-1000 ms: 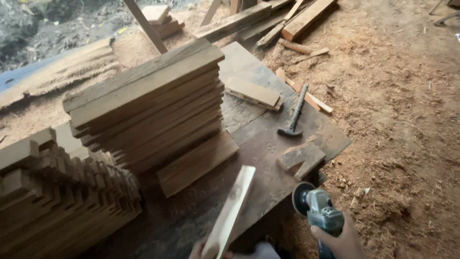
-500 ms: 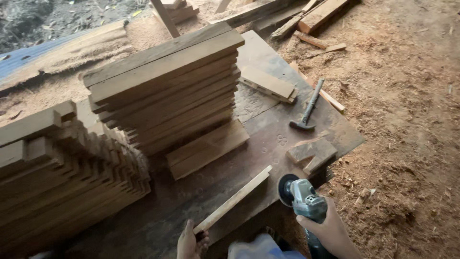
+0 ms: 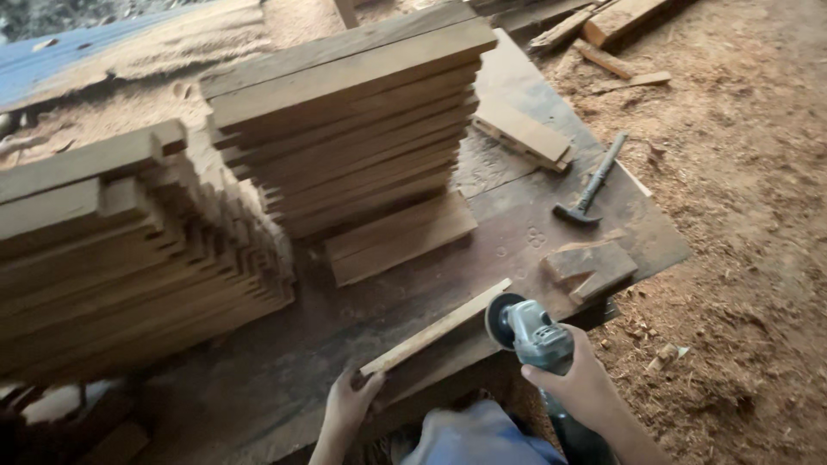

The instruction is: The person uses an angle grinder to sand the edges and surfaces of small wooden planks. They repeatedly pick up planks from a stack, sand them on a workbench, and place them back down.

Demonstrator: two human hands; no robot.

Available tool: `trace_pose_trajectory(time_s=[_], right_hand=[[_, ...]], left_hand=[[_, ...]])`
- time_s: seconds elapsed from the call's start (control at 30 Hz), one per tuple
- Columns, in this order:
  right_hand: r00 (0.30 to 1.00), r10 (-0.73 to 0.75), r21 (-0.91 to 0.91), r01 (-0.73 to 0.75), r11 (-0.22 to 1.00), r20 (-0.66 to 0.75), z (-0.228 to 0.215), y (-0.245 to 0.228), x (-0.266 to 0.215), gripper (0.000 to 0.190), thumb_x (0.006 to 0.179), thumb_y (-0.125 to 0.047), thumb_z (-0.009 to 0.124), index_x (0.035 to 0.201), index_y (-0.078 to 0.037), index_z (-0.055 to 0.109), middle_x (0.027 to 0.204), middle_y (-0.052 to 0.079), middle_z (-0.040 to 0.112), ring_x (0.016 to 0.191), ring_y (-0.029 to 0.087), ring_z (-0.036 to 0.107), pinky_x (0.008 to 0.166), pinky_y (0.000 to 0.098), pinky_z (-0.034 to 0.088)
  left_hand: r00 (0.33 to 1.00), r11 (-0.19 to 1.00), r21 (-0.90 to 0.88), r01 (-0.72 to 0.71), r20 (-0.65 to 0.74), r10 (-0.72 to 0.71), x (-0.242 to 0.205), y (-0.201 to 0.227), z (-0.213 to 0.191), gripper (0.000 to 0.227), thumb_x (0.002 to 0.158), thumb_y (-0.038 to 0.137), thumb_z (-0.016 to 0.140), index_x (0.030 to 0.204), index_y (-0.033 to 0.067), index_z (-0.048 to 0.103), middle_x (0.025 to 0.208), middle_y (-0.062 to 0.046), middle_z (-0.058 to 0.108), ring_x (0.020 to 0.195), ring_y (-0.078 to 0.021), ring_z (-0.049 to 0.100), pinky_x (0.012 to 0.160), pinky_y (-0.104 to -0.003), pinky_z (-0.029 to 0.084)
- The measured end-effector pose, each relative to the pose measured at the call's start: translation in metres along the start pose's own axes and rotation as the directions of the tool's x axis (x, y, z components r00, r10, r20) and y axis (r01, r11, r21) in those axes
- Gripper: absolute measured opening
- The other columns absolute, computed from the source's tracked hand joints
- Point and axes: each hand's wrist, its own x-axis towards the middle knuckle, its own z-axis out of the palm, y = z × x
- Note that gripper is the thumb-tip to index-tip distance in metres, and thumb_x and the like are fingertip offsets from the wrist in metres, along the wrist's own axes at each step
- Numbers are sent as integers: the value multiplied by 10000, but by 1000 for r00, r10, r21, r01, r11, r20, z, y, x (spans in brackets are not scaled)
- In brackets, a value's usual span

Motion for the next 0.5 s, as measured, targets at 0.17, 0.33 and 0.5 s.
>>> trace_pose_trajectory(time_s=[0.17,0.33,0.5], right_hand=[[999,54,81,-53,995,-3,-1,2,0,898,652,-283,897,1383,-41,436,1169,147,702,1077,220,687,962,371,533],[996,38,91,-31,995,-74,-10,21,-5,834,644,-271,901,1326,-23,491,1126,145,696,1025,225,679,918,382,541],[989,65,34,-61,998,-136,-17,40,-11,799,647,-310,898,1296,-17,535,1105,147,709,1010,236,691,918,381,548]], left_hand=[[965,849,-459,262,93,-247,-10,29,5,557,968,421,548,1316,-7,623,866,-149,745,633,-182,677,545,-312,536],[997,958,-277,-78,-29,73,-15,12,17,418,886,157,701,1258,6,584,848,-144,723,642,-186,703,571,-315,590],[928,942,74,-327,-163,335,-3,-33,26,394,832,99,779,1175,13,606,927,-199,706,785,-214,676,691,-339,552]])
